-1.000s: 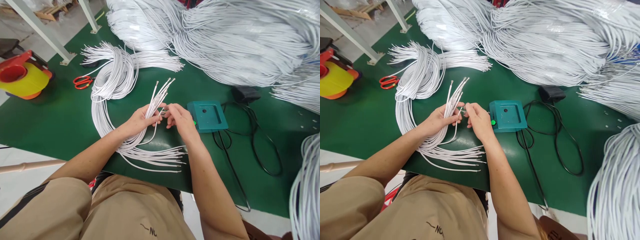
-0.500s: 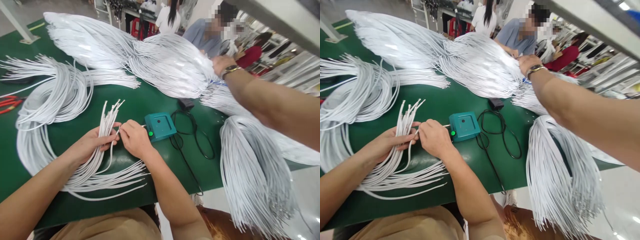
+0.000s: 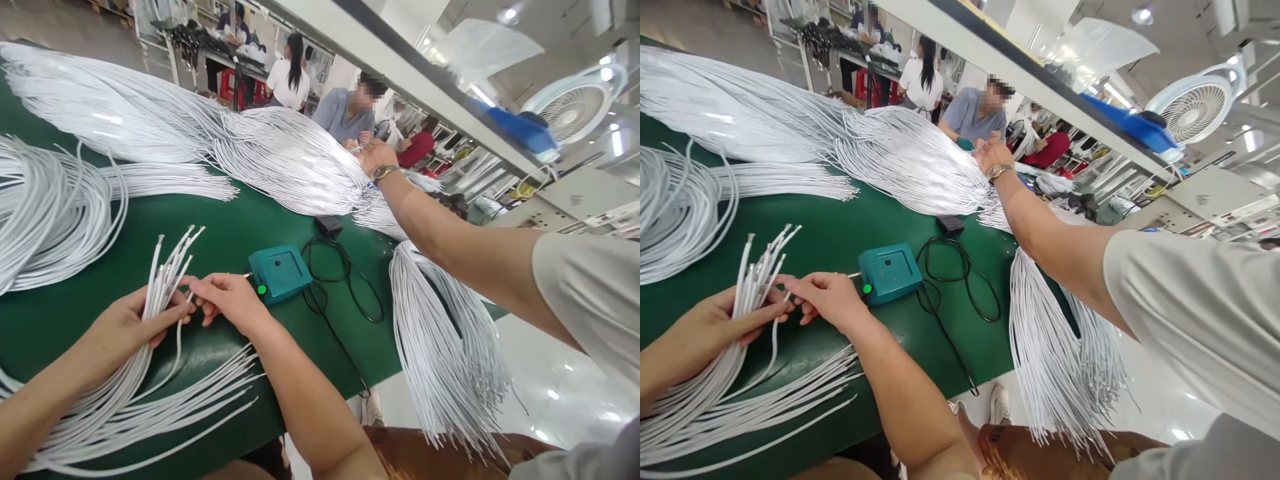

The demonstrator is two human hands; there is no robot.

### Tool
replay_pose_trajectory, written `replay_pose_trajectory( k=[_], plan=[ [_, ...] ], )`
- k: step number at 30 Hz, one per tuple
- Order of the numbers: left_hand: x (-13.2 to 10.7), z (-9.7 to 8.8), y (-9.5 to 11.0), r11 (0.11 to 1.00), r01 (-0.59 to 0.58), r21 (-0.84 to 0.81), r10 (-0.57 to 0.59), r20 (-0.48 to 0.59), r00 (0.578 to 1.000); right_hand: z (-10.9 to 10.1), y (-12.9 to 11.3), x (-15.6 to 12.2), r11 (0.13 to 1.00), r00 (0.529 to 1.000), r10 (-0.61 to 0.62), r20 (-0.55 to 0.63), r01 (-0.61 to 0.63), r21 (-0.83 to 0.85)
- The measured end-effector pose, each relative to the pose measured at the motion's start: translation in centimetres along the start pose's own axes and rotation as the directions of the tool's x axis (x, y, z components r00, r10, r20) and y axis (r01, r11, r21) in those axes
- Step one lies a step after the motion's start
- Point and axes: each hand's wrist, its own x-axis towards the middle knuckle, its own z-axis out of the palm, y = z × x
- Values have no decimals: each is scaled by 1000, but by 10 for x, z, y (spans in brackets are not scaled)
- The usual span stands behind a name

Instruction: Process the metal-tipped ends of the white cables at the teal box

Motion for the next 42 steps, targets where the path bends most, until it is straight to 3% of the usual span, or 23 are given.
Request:
replay_pose_trajectory(
  k=[3, 4, 6, 10, 14, 17, 19, 22, 24, 26, 28, 31, 33, 35, 39, 42],
  plan=[
    [-3, -1, 9, 999, 7, -36, -6, 38, 999, -1, 0, 1, 991, 997, 61, 46, -66, 114],
    [-4, -1, 11, 996, -41, -74, 43, 24, 999, -1, -1, 1, 992, 997, 57, 54, -63, 114],
    [-1, 0, 12, 978, -136, -158, 139, 5, 990, -2, -4, 1, 997, 998, 10, 67, -15, 78],
    [6, -1, 8, 964, -135, -230, 147, 33, 989, -5, -12, 3, 1000, 999, -15, 32, 16, -7],
    [7, -1, 12, 966, -148, -211, 163, 54, 985, -5, -15, 3, 977, 995, -103, 4, 102, -188],
    [6, 0, 14, 953, -136, -270, 159, 67, 985, -4, -13, 2, 900, 974, -226, 8, 212, -380],
    [7, 0, 13, 928, -88, -363, 127, 86, 988, -5, -10, 2, 774, 934, -357, 32, 315, -550],
    [9, -1, 10, 867, 0, -498, 73, 127, 989, -7, -8, 1, 400, 801, -573, 176, 461, -793],
    [11, -2, 8, 839, 31, -543, 61, 150, 987, -10, -9, 1, 181, 735, -615, 287, 485, -855],
    [12, -3, 7, 832, 28, -553, 68, 153, 986, -12, -11, 0, 98, 722, -606, 335, 485, -869],
    [13, -3, 5, 837, 1, -547, 85, 132, 988, -15, -16, -1, 137, 726, -615, 309, 484, -864],
    [14, -2, 4, 851, -34, -523, 107, 109, 988, -17, -22, -2, 355, 750, -645, 145, 462, -813],
    [13, -1, 5, 864, -49, -501, 114, 100, 988, -16, -23, -2, 513, 785, -619, 21, 424, -746],
    [11, 0, 6, 885, -68, -461, 122, 89, 988, -15, -22, -1, 617, 820, -569, -56, 381, -689],
    [8, 3, 10, 931, -108, -348, 137, 59, 989, -12, -20, 0, 720, 884, -462, -72, 326, -612],
    [7, 5, 11, 952, -127, -279, 140, 29, 990, -10, -22, -2, 723, 913, -407, -37, 297, -624]
  ],
)
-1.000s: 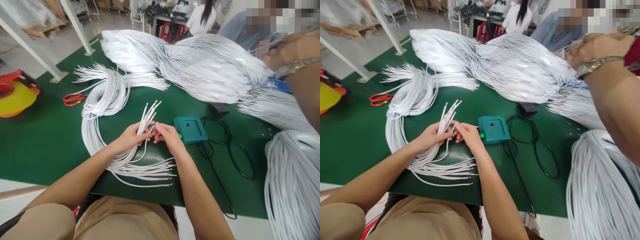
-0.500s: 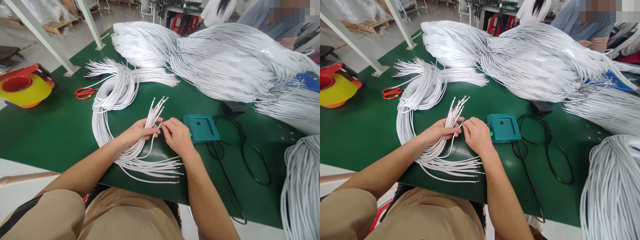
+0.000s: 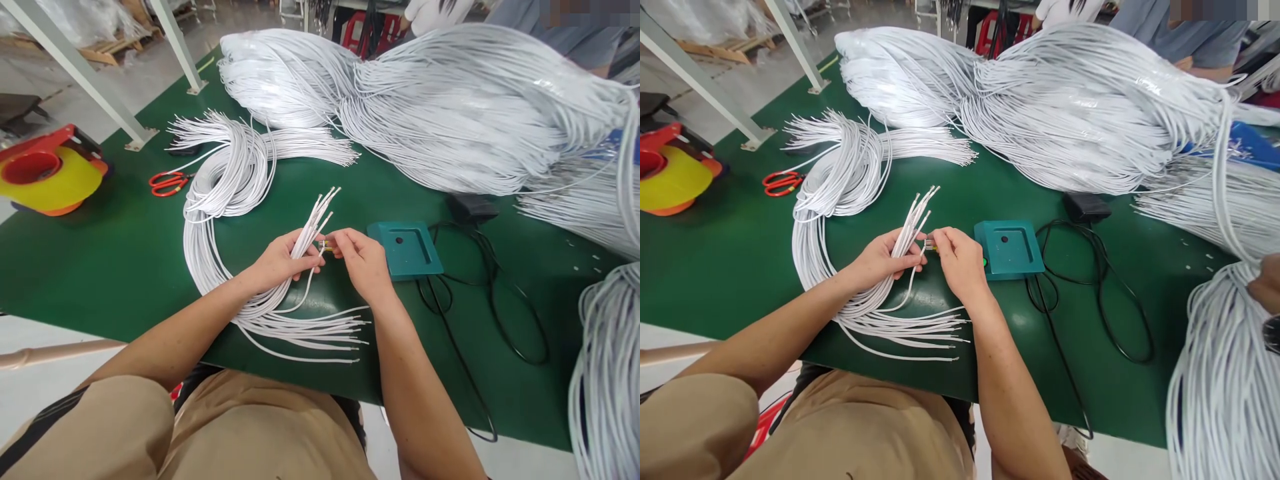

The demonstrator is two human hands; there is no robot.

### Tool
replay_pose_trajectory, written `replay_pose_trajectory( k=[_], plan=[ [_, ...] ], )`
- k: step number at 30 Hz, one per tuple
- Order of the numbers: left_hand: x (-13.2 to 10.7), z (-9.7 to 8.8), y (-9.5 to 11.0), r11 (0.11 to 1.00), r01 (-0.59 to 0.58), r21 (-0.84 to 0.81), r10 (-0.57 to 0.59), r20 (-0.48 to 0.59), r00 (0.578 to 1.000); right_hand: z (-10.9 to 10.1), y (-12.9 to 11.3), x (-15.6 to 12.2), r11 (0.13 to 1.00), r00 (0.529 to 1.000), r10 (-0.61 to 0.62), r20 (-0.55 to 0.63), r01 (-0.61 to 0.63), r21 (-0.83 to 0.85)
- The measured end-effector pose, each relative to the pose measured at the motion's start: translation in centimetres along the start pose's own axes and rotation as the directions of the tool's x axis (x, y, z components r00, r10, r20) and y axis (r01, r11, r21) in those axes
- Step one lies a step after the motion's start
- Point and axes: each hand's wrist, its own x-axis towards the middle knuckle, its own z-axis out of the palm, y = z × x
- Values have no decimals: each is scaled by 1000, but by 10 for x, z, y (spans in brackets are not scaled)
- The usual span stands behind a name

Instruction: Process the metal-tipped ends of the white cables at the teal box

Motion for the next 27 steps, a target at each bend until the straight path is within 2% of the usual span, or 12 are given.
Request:
replay_pose_trajectory(
  k=[4, 8, 10, 12, 14, 16, 19, 23, 27],
  plan=[
    [1, 1, -2, 998, -23, 51, 24, -21, 999, 1, -5, -2, 990, 999, -45, 27, 48, -133],
    [1, 1, -3, 999, -36, 39, 37, -5, 999, -2, -2, -2, 937, 978, -168, 122, 197, -290],
    [3, 0, -4, 999, -32, 38, 32, -9, 999, -5, 1, 0, 842, 957, -258, 129, 288, -456],
    [5, -1, -6, 999, -17, 34, 18, -23, 1000, -10, 4, 3, 698, 936, -330, 126, 331, -635],
    [7, -1, -8, 999, -3, 36, 4, -30, 1000, -14, 8, 7, 585, 926, -338, 167, 345, -734],
    [9, -2, -11, 999, 4, 52, -2, -37, 999, -17, 10, 10, 552, 926, -297, 232, 365, -750],
    [11, -2, -14, 997, 16, 75, -12, -58, 998, -19, 14, 12, 561, 925, -269, 269, 377, -737],
    [14, -3, -17, 996, 21, 81, -14, -85, 996, -19, 17, 13, 529, 918, -293, 266, 388, -755],
    [17, -4, -20, 993, 30, 110, -17, -124, 992, -18, 18, 15, 496, 921, -327, 211, 357, -792]
  ],
)
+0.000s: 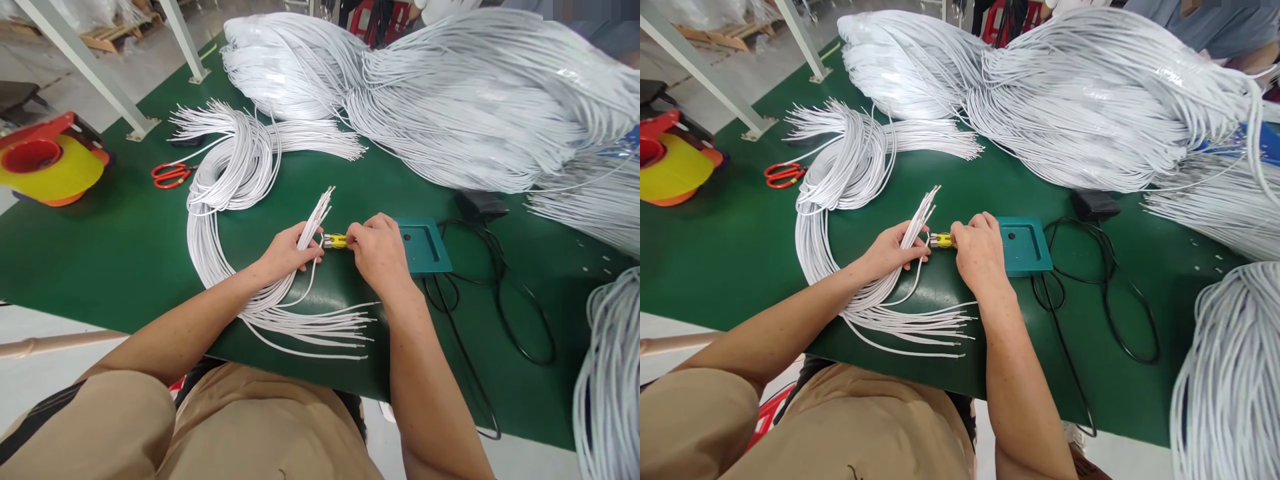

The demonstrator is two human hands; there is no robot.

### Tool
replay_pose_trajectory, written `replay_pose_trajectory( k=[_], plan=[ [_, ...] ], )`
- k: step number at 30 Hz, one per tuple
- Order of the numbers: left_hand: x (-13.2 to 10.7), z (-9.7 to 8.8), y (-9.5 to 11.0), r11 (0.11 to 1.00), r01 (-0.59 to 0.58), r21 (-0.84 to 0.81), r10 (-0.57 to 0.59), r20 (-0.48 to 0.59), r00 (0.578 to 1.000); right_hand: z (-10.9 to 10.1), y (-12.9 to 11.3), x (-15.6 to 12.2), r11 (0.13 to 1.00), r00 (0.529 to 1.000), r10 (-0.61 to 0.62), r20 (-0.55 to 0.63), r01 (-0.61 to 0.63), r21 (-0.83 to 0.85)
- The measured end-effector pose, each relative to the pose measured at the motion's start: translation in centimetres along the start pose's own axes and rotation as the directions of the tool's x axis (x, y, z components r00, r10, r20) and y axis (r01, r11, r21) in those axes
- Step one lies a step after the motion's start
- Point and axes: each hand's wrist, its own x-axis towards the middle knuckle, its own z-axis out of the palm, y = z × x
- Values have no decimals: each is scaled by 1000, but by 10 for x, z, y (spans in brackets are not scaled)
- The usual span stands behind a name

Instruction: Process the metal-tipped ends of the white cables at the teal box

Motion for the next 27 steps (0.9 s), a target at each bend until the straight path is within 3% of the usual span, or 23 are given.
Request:
replay_pose_trajectory(
  k=[9, 13, 16, 20, 23, 25, 27],
  plan=[
    [2, 1, 1, 996, 16, 87, -18, 24, 1000, -6, 0, -3, 999, 998, 51, 26, -51, -7],
    [2, 0, 2, 998, 42, 49, -45, 55, 997, -5, 10, -12, 955, 950, 268, -162, -284, -87],
    [1, -2, 4, 999, 30, 41, -33, 75, 997, 1, 16, -16, 918, 920, 352, -175, -375, -125],
    [0, -6, 7, 995, 93, 27, -95, 67, 993, 5, 19, -16, 931, 932, 331, -149, -348, -111],
    [0, -9, 7, 997, 67, -27, -65, 69, 996, -1, 15, -15, 941, 927, 306, -217, -329, -78],
    [-1, -11, 6, 997, 35, -73, -30, 71, 997, -7, 4, -14, 972, 942, 227, -248, -235, 0],
    [0, -13, 3, 994, 17, -110, -9, 69, 998, -10, -15, -12, 988, 979, 46, -200, -15, 156]
  ],
)
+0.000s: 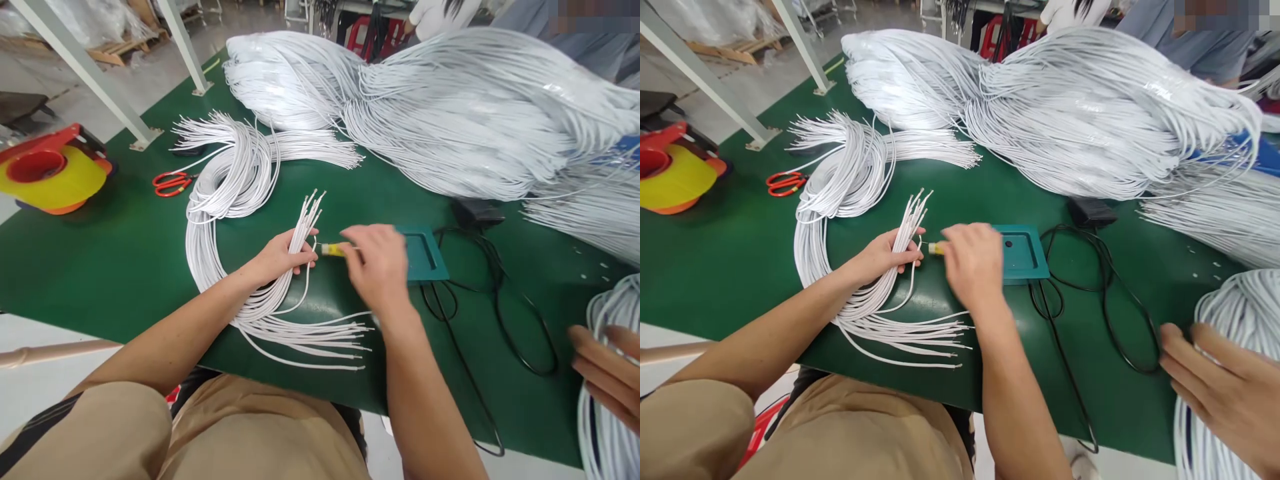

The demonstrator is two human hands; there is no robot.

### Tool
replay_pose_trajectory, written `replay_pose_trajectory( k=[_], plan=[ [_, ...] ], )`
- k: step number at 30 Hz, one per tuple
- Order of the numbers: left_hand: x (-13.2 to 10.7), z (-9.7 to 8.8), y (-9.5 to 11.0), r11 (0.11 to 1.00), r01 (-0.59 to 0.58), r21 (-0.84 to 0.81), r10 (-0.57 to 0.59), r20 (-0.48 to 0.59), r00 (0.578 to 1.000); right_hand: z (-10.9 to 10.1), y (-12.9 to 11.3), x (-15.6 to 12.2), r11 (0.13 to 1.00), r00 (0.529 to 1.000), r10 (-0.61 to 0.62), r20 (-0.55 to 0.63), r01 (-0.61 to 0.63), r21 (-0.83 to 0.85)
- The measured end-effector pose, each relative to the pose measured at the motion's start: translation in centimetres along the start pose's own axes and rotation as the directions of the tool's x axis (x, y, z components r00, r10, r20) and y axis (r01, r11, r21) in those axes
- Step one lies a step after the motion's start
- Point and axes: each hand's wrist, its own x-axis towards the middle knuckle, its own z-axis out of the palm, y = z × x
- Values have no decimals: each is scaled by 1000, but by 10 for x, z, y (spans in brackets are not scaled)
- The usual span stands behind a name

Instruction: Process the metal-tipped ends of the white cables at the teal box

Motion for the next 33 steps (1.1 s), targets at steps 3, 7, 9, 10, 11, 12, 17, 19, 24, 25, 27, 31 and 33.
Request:
replay_pose_trajectory(
  k=[3, 7, 9, 10, 11, 12, 17, 19, 24, 25, 27, 31, 33],
  plan=[
    [1, -3, -3, 999, -9, -39, 8, -7, 1000, 10, -35, -1, 926, 915, -338, 221, 281, 254],
    [1, -6, -2, 994, 32, -108, -33, -7, 999, 23, -68, -9, 935, 826, -354, 439, 305, 181],
    [0, -7, -1, 994, 41, -105, -43, -21, 999, 20, -70, -10, 960, 771, -256, 583, 131, 249],
    [0, -7, 0, 996, 36, -85, -39, -30, 999, 17, -67, -10, 951, 733, -211, 646, 1, 310],
    [0, -8, 0, 998, 23, -54, -26, -40, 999, 13, -63, -9, 913, 703, -178, 689, -143, 381],
    [-1, -7, 0, 1000, 10, -18, -10, -42, 999, 9, -57, -6, 847, 698, -138, 703, -284, 449],
    [-7, -1, 5, 995, -17, 95, 15, 22, 1000, 2, -26, 10, 336, 773, 448, 449, -611, 716],
    [-10, 4, 8, 996, -16, 85, 11, 65, 998, 5, -21, 15, 227, 769, 506, 391, -556, 800],
    [-14, 11, 13, 992, -124, -21, 122, -71, 990, 11, -26, 14, 152, 793, 448, 413, -523, 839],
    [-14, 12, 14, 990, -137, -33, 134, -94, 987, 12, -28, 14, 156, 797, 429, 425, -528, 835],
    [-12, 13, 14, 988, -135, -71, 129, -93, 987, 14, -31, 13, 165, 806, 397, 438, -532, 830],
    [-10, 15, 14, 982, -111, -155, 98, -85, 991, 21, -34, 12, 60, 792, 372, 484, -541, 839],
    [-10, 16, 14, 981, -104, -165, 88, -106, 991, 23, -35, 13, -83, 755, 366, 544, -556, 827]
  ],
)
